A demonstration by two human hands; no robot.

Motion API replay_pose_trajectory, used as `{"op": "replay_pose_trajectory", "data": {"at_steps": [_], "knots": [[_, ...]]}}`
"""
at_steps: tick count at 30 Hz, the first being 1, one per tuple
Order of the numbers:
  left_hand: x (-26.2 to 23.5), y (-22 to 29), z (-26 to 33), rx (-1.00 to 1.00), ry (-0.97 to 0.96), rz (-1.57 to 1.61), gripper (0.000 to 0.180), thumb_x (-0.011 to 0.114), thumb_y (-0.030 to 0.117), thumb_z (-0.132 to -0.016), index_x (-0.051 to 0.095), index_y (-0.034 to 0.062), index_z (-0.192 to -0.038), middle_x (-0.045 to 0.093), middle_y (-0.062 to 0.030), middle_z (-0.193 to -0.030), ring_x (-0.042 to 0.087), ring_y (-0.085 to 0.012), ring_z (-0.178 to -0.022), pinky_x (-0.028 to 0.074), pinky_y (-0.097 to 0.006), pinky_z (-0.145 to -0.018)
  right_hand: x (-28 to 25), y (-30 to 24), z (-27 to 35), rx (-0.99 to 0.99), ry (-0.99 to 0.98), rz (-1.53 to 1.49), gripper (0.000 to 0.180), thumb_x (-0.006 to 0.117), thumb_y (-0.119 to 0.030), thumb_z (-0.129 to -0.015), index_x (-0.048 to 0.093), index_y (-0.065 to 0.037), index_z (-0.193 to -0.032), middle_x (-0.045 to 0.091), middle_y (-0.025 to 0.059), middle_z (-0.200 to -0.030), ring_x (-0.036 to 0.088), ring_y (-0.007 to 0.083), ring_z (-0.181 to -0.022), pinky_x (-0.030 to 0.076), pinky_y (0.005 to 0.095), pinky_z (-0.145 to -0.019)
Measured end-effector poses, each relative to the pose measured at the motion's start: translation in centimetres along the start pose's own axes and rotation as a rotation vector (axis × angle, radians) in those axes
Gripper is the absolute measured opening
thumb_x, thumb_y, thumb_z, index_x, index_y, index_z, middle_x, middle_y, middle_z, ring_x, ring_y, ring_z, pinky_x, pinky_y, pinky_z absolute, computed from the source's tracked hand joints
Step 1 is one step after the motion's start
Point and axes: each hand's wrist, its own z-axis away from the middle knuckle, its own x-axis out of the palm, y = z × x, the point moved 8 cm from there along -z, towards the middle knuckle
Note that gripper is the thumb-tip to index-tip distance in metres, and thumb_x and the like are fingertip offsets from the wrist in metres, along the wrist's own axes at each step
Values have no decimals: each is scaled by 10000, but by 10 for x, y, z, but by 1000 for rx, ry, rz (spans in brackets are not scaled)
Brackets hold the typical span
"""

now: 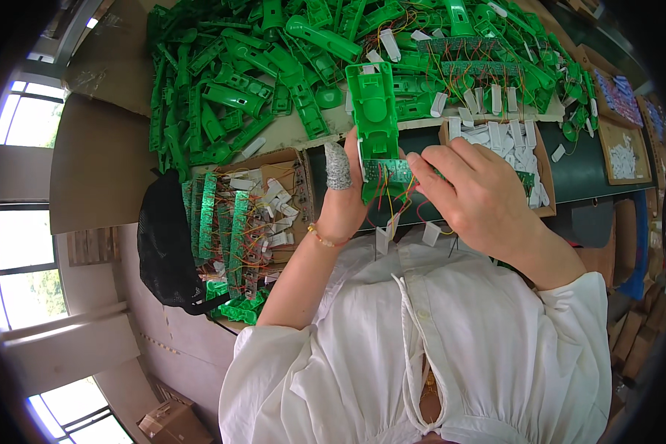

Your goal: Manually assembling small white components into green plastic housings on a factory production line.

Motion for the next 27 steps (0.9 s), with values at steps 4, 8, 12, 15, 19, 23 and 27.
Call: {"op": "replay_pose_trajectory", "data": {"at_steps": [4,8,12,15,19,23,27], "knots": [[-5,-6,3,-60,-25,36,599,250,556,-897,264,131,-1320,483,-81,-1144,515,-187,-1019,460,-354,-828,11,7,2,61,-14,-104,250,626,-95,-681,600,23,-900,501,43,-748,505,179,-709,446,269,-560],[-8,-17,5,-170,56,85,508,345,444,-908,328,85,-1267,504,-99,-1134,528,-202,-986,450,-361,-824,15,16,4,116,-25,-239,319,683,-70,-614,595,11,-910,522,53,-801,523,203,-736,465,301,-610],[-11,-20,-1,-143,8,-24,433,468,137,-874,296,110,-1271,471,-48,-1036,512,-158,-908,458,-308,-738,17,15,2,127,-37,-249,344,690,-26,-593,603,22,-923,535,78,-824,528,241,-727,454,329,-602],[-15,-23,-3,-34,97,-176,349,392,23,-864,370,26,-1211,477,-57,-1041,441,-119,-917,379,-250,-821,27,15,5,93,-36,-254,361,694,-8,-588,606,26,-937,534,84,-839,521,239,-724,454,336,-605],[-35,-31,-6,81,261,-384,317,434,-15,-786,450,-6,-1102,556,-148,-925,526,-223,-842,425,-312,-753,48,18,11,114,-91,-197,351,692,-27,-616,607,25,-953,529,83,-851,523,237,-757,461,326,-629],[-36,-26,-9,121,349,-582,286,481,-1,-766,466,-13,-1052,569,-187,-862,541,-289,-749,440,-335,-694,57,18,13,143,-167,-75,310,673,-55,-665,607,14,-960,524,75,-865,527,235,-806,469,319,-658],[-97,-1,-21,184,598,-668,234,504,23,-790,500,-17,-1021,581,-147,-844,534,-235,-644,437,-318,-604,50,27,20,192,-263,100,298,659,-60,-693,601,3,-979,528,76,-881,529,232,-830,472,319,-669]]}}
